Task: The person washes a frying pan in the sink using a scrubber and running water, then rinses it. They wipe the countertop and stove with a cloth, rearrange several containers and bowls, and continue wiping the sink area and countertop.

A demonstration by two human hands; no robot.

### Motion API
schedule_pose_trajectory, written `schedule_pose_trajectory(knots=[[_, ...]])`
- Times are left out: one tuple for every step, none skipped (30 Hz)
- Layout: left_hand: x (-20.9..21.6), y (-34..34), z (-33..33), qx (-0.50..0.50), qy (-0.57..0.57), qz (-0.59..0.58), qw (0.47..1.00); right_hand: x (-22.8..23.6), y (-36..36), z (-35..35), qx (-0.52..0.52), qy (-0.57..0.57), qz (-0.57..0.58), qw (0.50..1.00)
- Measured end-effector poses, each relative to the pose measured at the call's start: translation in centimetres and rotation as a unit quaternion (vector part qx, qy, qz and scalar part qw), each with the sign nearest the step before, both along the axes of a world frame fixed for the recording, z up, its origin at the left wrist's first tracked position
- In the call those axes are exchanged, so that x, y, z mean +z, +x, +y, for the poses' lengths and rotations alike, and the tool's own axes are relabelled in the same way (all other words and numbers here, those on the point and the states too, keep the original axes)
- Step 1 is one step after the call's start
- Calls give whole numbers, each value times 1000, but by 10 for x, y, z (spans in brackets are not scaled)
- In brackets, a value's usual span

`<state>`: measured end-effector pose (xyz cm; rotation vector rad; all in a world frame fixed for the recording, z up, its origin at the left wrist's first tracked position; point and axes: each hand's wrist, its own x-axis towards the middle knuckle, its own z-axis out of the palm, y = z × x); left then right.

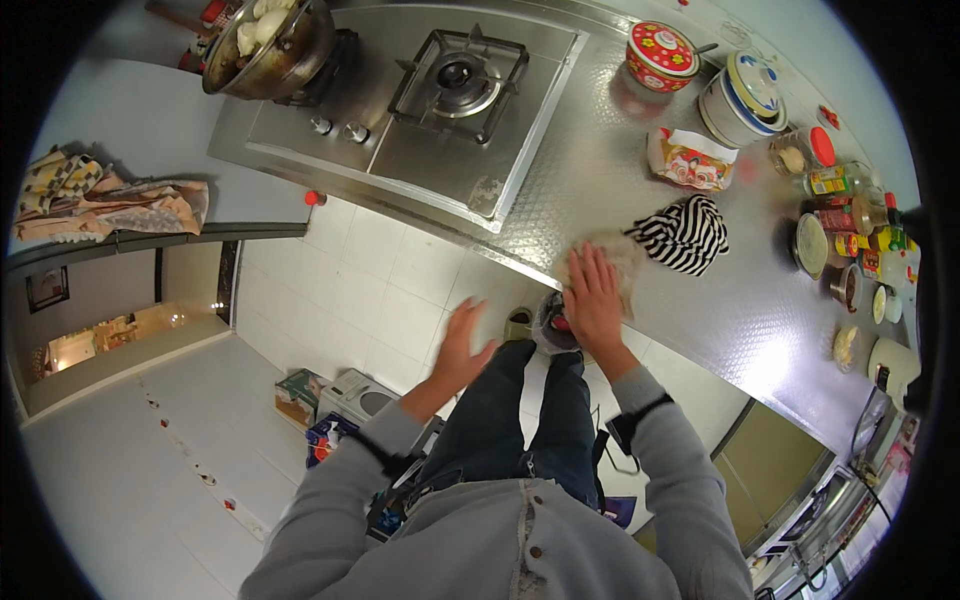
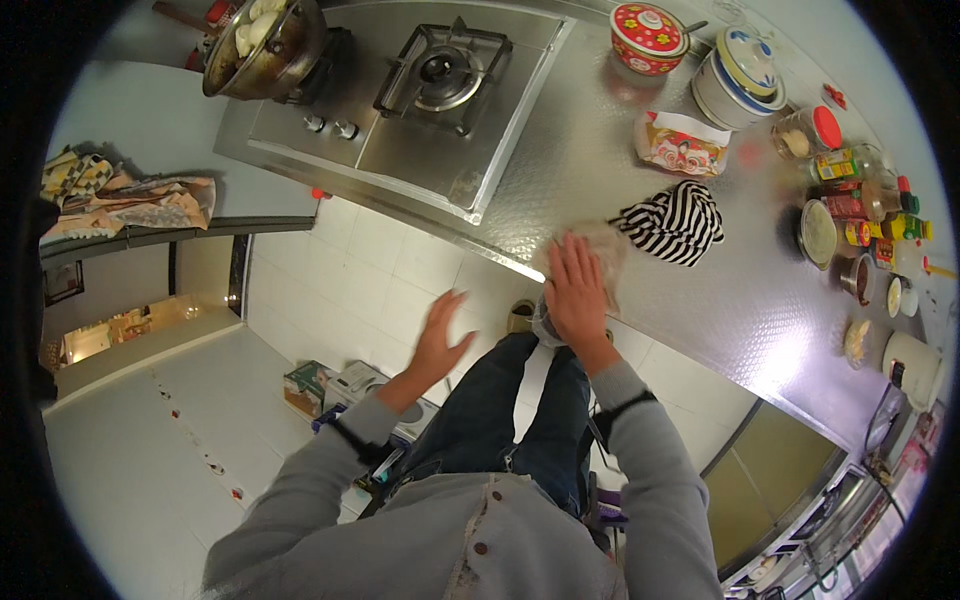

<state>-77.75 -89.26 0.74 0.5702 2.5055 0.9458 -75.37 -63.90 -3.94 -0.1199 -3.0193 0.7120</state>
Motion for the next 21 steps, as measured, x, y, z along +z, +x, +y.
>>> schedule_pose_trajectory(knots=[[-4, 6, -33, 38, 7, 15, 999, -2, -23, -7, 12, 2, 20, 1000], [-8, 12, -62, 86, -11, -10, 996, -6, -45, -11, 23, 2, 46, 999], [-7, 19, -89, 123, -28, -11, 992, -9, -69, -13, 24, 7, 66, 998], [-7, 24, -109, 177, -73, -66, 979, -12, -91, -13, 31, 11, 99, 995], [-8, 29, -125, 209, -66, -74, 973, -15, -111, -15, 6, 6, 101, 995], [-6, 35, -139, 246, -57, -105, 962, -17, -126, -18, -17, 2, 113, 993], [-7, 36, -148, 259, -62, -115, 957, -16, -134, -21, -39, -1, 131, 991], [-8, 39, -154, 252, -66, -111, 959, -13, -137, -26, -67, -54, 108, 990], [-9, 42, -159, 249, -64, -109, 960, -9, -139, -33, -92, -106, 92, 986], [-8, 44, -163, 248, -54, -109, 961, -3, -142, -41, -135, -158, 39, 977], [-10, 45, -165, 235, -48, -85, 967, 4, -144, -50, -111, -215, 73, 968], [-10, 47, -167, 232, -37, -84, 968, 13, -146, -61, -103, -269, 71, 955], [-10, 49, -168, 237, -28, -93, 967, 20, -153, -73, -107, -322, 49, 939], [-10, 52, -169, 244, -17, -106, 964, 26, -167, -86, -75, -318, 76, 942], [-9, 53, -171, 242, -20, -104, 965, 28, -189, -103, -58, -313, 84, 944], [-8, 55, -175, 245, -22, -108, 963, 29, -214, -119, -17, -307, 130, 943], [-7, 57, -178, 248, -18, -100, 963, 26, -239, -137, 9, -231, 86, 969], [-6, 60, -183, 260, -9, -107, 960, 20, -262, -156, 59, -151, 78, 984], [-5, 65, -187, 271, -7, -109, 956, 13, -276, -171, 97, -70, 46, 992], [-6, 69, -192, 269, -22, -99, 958, 4, -280, -181, 112, -23, 95, 989], [-7, 74, -198, 274, -34, -106, 955, -4, -278, -189, 113, 24, 115, 987]])
